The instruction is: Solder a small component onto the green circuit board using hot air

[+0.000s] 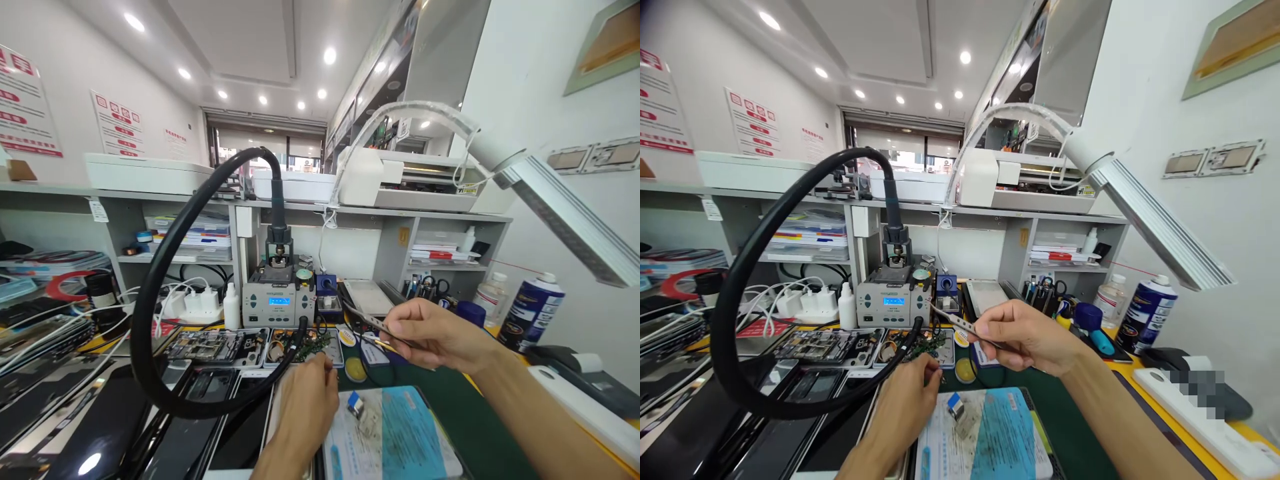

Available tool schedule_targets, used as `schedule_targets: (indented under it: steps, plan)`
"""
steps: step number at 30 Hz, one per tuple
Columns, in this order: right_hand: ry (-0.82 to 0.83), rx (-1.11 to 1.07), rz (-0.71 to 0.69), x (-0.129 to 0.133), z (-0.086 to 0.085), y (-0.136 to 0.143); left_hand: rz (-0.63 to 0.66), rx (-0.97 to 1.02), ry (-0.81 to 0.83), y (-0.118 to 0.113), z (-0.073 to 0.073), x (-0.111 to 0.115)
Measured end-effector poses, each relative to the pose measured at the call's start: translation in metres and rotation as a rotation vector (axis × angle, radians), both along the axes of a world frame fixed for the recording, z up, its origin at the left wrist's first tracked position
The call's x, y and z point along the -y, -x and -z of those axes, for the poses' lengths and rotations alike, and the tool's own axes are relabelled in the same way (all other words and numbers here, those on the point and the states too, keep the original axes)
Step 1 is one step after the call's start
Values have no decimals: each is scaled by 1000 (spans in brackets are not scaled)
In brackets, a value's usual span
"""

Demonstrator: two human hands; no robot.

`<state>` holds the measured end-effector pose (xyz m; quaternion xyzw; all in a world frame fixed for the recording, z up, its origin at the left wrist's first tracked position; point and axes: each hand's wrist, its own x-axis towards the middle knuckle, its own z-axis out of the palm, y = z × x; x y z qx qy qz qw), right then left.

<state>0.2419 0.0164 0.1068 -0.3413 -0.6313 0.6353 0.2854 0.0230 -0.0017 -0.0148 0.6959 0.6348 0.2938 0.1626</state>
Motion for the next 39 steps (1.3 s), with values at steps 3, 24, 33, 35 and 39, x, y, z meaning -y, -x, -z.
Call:
schedule_targets:
  steps: [3, 24, 33, 35, 39]
  plan:
    - [-8, -6, 51, 0, 4, -13, -17, 30, 21, 6, -3, -4]
    - [32, -44, 290, -34, 66, -94, -50, -99, 109, 10, 3, -18]
    - [24, -85, 325, -29, 64, -96, 104, -36, 128, 18, -35, -11]
    - [15, -109, 355, -29, 62, -97, 123, -80, 119, 18, -46, -15]
    - [11, -137, 382, -28, 62, -97, 173, -236, 105, 3, -56, -42]
